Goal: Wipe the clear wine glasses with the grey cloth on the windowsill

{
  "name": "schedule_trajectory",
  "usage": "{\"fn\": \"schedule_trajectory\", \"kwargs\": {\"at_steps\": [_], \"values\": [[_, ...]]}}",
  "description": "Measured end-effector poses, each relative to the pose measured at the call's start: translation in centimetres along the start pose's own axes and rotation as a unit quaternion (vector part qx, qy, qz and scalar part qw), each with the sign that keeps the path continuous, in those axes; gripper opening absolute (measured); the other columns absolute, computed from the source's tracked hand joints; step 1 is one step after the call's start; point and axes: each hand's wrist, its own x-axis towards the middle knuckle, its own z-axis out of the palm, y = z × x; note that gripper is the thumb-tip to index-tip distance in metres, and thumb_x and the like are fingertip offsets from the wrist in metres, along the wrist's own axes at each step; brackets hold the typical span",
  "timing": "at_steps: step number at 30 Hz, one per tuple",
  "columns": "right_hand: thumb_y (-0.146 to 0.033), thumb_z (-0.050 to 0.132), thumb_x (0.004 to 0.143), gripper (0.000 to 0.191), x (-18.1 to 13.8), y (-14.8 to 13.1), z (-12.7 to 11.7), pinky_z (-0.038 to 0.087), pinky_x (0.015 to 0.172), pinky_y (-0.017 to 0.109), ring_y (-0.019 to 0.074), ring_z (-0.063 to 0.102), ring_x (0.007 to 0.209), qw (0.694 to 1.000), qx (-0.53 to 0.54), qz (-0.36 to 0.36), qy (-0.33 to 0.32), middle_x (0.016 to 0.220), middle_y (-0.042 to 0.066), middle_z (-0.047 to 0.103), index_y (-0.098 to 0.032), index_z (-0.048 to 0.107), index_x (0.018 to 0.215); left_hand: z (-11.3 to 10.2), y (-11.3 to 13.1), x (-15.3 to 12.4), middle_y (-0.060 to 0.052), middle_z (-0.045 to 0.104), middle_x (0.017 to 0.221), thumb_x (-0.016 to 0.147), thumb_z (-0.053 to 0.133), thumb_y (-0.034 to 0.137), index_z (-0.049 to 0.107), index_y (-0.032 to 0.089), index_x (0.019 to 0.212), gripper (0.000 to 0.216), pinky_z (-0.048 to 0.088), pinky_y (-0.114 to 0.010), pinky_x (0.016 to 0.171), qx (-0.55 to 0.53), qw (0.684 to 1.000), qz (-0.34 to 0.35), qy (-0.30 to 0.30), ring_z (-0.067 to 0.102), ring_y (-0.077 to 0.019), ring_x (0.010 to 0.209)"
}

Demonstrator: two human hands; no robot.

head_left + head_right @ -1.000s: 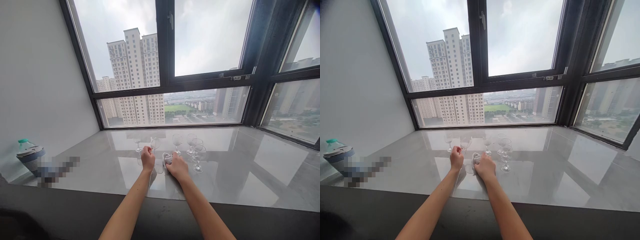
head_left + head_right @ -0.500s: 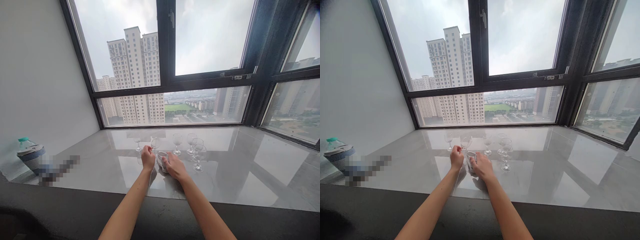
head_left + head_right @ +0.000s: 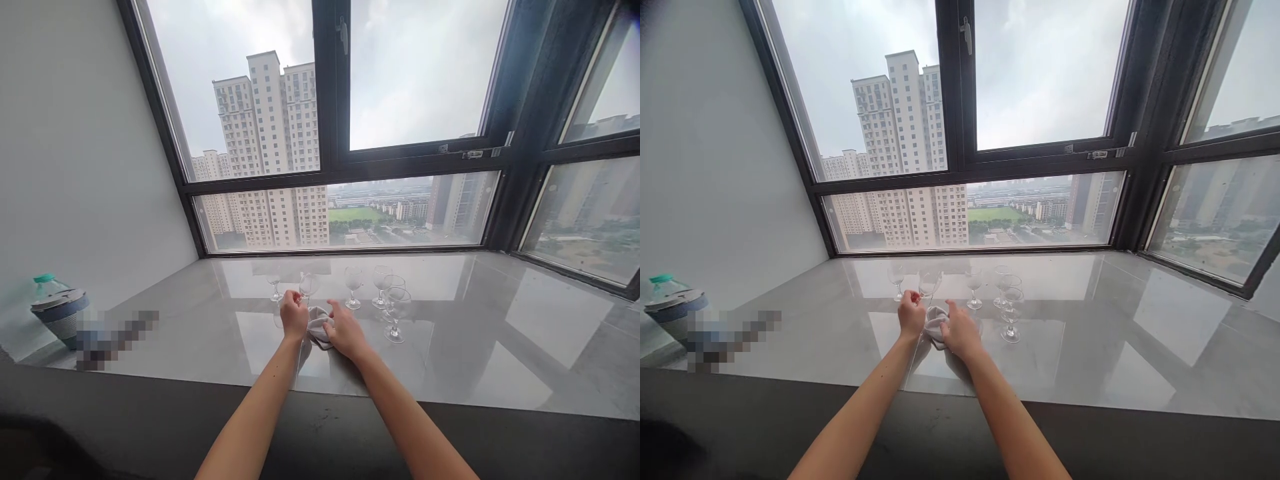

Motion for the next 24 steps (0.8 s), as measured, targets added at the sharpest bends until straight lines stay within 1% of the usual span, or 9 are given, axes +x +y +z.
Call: {"fn": "schedule_trajectory", "kwargs": {"at_steps": [5, 8, 11, 14, 16, 18, 20, 22, 24], "values": [[-0.01, 0.057, 0.074, 0.068, -0.1, 0.0, 0.2, 0.04, 0.085, 0.028, 0.0201, 0.055, 0.101, 0.996, 0.023, -0.087, -0.029, 0.101, 0.005, 0.062, -0.022, 0.038, 0.138, -0.1, 0.1, 0.2, 0.002, 0.057, 0.079, 0.072, 0.049, 0.002, 0.049, 0.022, 0.081, 0.022, 0.04, -0.026, 0.072, -0.009, 0.999, -0.007, 0.037, 0.054, -0.014, 0.076], [-0.011, 0.059, 0.075, 0.066, -0.4, -0.4, -0.1, 0.04, 0.086, 0.027, 0.019, 0.055, 0.099, 0.993, 0.035, -0.105, -0.046, 0.098, 0.003, 0.061, -0.023, 0.04, 0.137, -0.3, 0.2, 0.3, 0.002, 0.058, 0.079, 0.071, 0.05, 0.003, 0.049, 0.022, 0.081, 0.022, 0.04, -0.026, 0.072, -0.012, 0.998, -0.015, 0.064, 0.055, -0.0142, 0.076], [-0.029, 0.064, 0.081, 0.059, -0.6, -0.9, -0.5, 0.041, 0.086, 0.027, 0.0196, 0.056, 0.099, 0.991, 0.05, -0.105, -0.065, 0.098, 0.003, 0.061, -0.024, 0.043, 0.136, -0.3, 0.2, 0.4, 0.002, 0.058, 0.079, 0.07, 0.051, 0.004, 0.049, 0.022, 0.08, 0.021, 0.041, -0.026, 0.071, -0.011, 0.996, -0.023, 0.08, 0.055, -0.0144, 0.074], [-0.044, 0.062, 0.085, 0.059, -0.8, -1.2, -0.8, 0.042, 0.085, 0.028, 0.0201, 0.058, 0.096, 0.992, 0.042, -0.09, -0.078, 0.1, 0.005, 0.062, -0.022, 0.044, 0.137, -0.4, 0.1, 0.5, 0.002, 0.058, 0.078, 0.07, 0.051, 0.004, 0.049, 0.023, 0.081, 0.021, 0.041, -0.026, 0.071, -0.015, 0.996, -0.03, 0.088, 0.056, -0.0145, 0.074], [-0.047, 0.065, 0.082, 0.065, -0.9, -1.2, -0.8, 0.041, 0.088, 0.03, 0.022, 0.057, 0.104, 0.992, 0.027, -0.097, -0.073, 0.11, 0.008, 0.062, -0.021, 0.043, 0.138, -0.4, 0.1, 0.5, 0.002, 0.058, 0.078, 0.07, 0.051, 0.005, 0.05, 0.023, 0.081, 0.021, 0.042, -0.026, 0.071, -0.019, 0.995, -0.034, 0.089, 0.056, -0.0146, 0.074], [-0.047, 0.072, 0.074, 0.078, -1.0, -1.0, -0.7, 0.04, 0.094, 0.033, 0.0256, 0.051, 0.116, 0.993, 0.006, -0.106, -0.059, 0.123, 0.011, 0.058, -0.019, 0.042, 0.14, -0.5, 0.2, 0.5, 0.001, 0.059, 0.078, 0.071, 0.051, 0.005, 0.05, 0.023, 0.081, 0.021, 0.042, -0.026, 0.072, -0.021, 0.995, -0.044, 0.089, 0.056, -0.0148, 0.075], [-0.048, 0.077, 0.067, 0.087, -1.0, -0.9, -0.5, 0.038, 0.097, 0.035, 0.0288, 0.046, 0.122, 0.994, -0.013, -0.101, -0.048, 0.13, 0.013, 0.055, -0.019, 0.041, 0.141, -0.5, 0.2, 0.6, 0.001, 0.059, 0.079, 0.071, 0.051, 0.005, 0.049, 0.023, 0.081, 0.021, 0.042, -0.027, 0.073, -0.024, 0.994, -0.057, 0.086, 0.056, -0.0151, 0.075], [-0.047, 0.076, 0.067, 0.085, -1.0, -0.7, -0.4, 0.04, 0.095, 0.035, 0.0292, 0.048, 0.12, 0.995, -0.021, -0.09, -0.047, 0.128, 0.013, 0.057, -0.019, 0.043, 0.139, -0.6, 0.3, 0.6, 0.001, 0.059, 0.079, 0.071, 0.051, 0.005, 0.049, 0.023, 0.081, 0.021, 0.042, -0.027, 0.073, -0.025, 0.994, -0.068, 0.082, 0.057, -0.0154, 0.076], [-0.041, 0.072, 0.073, 0.072, -0.8, -0.5, -0.5, 0.041, 0.09, 0.034, 0.0278, 0.053, 0.113, 0.995, -0.028, -0.08, -0.05, 0.121, 0.012, 0.061, -0.019, 0.045, 0.136, -0.6, 0.4, 0.5, 0.001, 0.059, 0.08, 0.071, 0.051, 0.005, 0.049, 0.023, 0.081, 0.021, 0.042, -0.027, 0.073, -0.026, 0.994, -0.075, 0.08, 0.057, -0.0158, 0.076]]}}
